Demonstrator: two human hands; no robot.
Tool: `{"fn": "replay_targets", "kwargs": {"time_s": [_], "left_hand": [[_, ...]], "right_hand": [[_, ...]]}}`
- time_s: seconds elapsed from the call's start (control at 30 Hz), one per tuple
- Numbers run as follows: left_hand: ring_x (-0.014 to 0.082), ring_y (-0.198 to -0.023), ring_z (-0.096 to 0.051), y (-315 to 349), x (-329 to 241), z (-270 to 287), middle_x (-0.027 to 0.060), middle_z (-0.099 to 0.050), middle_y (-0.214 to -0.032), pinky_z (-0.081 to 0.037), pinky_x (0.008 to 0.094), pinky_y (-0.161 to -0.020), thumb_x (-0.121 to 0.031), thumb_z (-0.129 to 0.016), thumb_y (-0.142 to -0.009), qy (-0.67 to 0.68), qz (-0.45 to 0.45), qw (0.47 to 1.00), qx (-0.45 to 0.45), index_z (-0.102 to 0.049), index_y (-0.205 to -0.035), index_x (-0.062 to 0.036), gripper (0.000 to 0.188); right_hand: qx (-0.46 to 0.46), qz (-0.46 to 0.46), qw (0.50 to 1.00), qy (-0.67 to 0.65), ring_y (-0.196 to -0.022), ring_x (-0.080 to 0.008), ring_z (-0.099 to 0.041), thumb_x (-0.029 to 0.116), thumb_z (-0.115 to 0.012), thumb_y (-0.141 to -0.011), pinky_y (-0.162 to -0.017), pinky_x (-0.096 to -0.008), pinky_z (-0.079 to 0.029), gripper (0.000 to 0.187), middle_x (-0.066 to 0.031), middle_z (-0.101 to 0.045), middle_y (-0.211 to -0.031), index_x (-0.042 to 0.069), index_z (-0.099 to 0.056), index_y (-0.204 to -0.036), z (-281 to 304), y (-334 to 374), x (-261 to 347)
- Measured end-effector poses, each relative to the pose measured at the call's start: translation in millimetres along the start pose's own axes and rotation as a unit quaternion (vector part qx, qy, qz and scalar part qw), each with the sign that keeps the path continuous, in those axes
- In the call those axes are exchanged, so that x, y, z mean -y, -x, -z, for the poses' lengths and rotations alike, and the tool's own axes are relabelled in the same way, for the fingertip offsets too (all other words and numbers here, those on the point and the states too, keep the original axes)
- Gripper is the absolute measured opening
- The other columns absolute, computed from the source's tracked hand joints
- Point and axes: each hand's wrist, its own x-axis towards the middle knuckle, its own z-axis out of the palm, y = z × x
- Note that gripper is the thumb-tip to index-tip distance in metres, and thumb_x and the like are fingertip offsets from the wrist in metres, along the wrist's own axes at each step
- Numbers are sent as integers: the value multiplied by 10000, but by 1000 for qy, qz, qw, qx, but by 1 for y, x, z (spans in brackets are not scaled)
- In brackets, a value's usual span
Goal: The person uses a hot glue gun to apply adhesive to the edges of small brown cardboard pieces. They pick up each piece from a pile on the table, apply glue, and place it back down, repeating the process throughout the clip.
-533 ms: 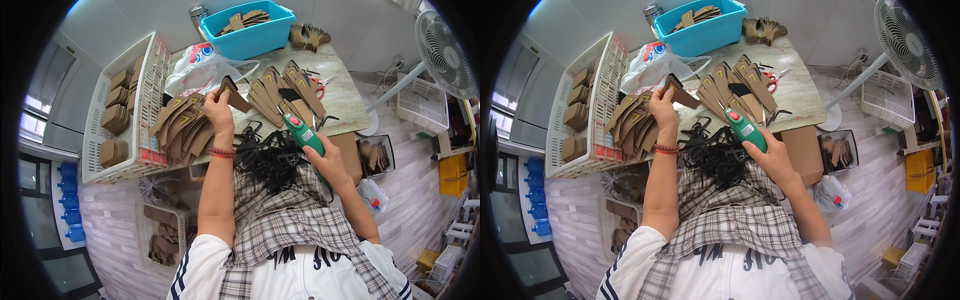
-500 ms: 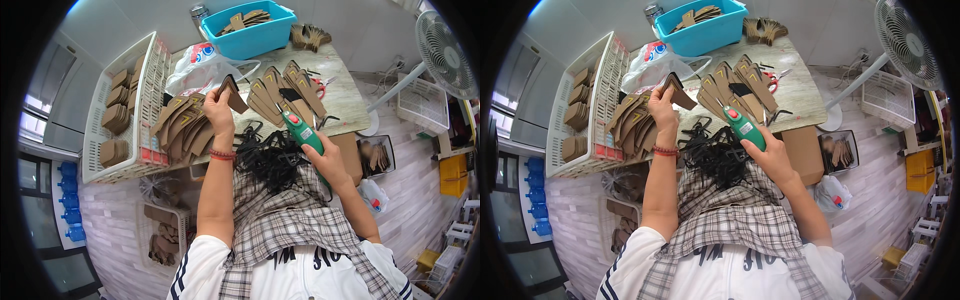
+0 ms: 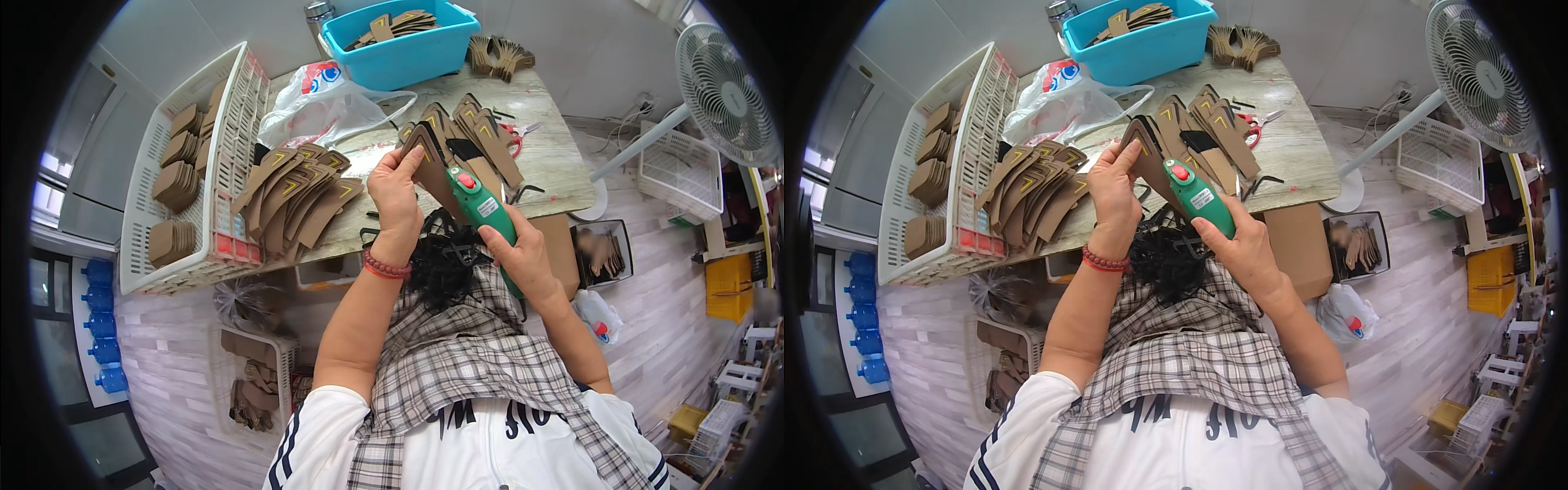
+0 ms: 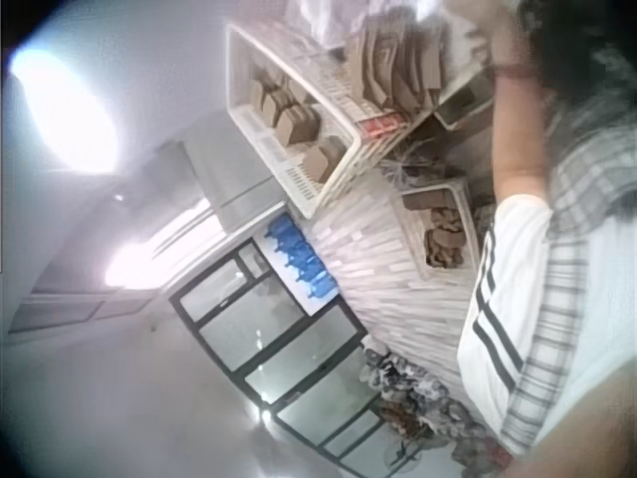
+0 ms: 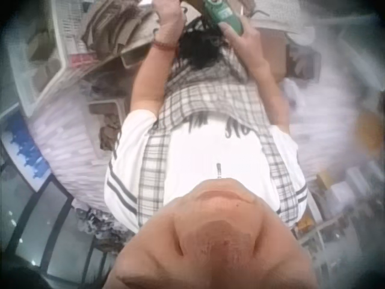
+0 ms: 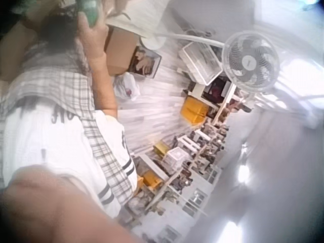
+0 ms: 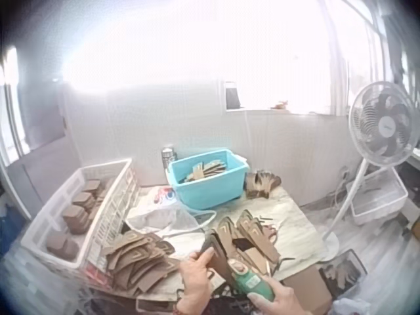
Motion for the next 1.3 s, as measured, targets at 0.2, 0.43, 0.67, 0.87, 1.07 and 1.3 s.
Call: {"fn": "replay_targets", "kwargs": {"time_s": [0.2,0.43,0.67,0.87,1.07,1.3], "left_hand": [[112,-750,-648,10,3,0,59,-689,-873,-517,241,-682,-63,-627,-895,-24,65,997,29,-631,-907,-28,37],[75,-695,-592,24,5,-2,22,-672,-823,-469,216,-664,-88,-671,-869,-21,97,994,52,-643,-900,-11,87],[110,-749,-643,28,-2,7,53,-672,-870,-540,252,-687,-79,-600,-913,-33,106,987,118,-615,-972,-21,85],[155,-658,-668,37,-19,0,73,-662,-807,-545,270,-529,-84,-609,-902,20,168,979,117,-563,-985,-36,107],[112,-597,-633,29,-21,10,64,-669,-792,-525,237,-484,-85,-651,-873,-34,125,985,113,-611,-943,-13,109],[98,-659,-634,16,-28,21,74,-682,-813,-532,217,-582,-22,-688,-828,-133,59,978,148,-638,-902,24,100]], "right_hand": [[-33,17,999,-24,-533,-112,-566,284,-689,-868,-515,-281,-462,425,-77,-627,-707,8,-573,-1170,-2,2,-7],[-51,22,997,-46,-522,-103,-556,272,-694,-864,-497,-280,-453,413,-60,-613,-674,8,-579,-1159,-2,0,-3],[-50,27,998,-40,-519,-103,-555,276,-701,-859,-498,-275,-451,430,-54,-608,-667,11,-577,-1175,4,1,-8],[-38,37,999,-2,-620,-134,-613,287,-712,-850,-581,-291,-492,464,-87,-646,-738,7,-571,-1192,6,4,-10],[-23,32,999,2,-678,-152,-630,288,-709,-846,-630,-296,-503,460,-105,-658,-779,5,-573,-1182,11,4,-8],[9,43,998,33,-673,-172,-636,277,-712,-830,-637,-311,-508,458,-124,-656,-798,15,-572,-1179,22,5,-8]]}}
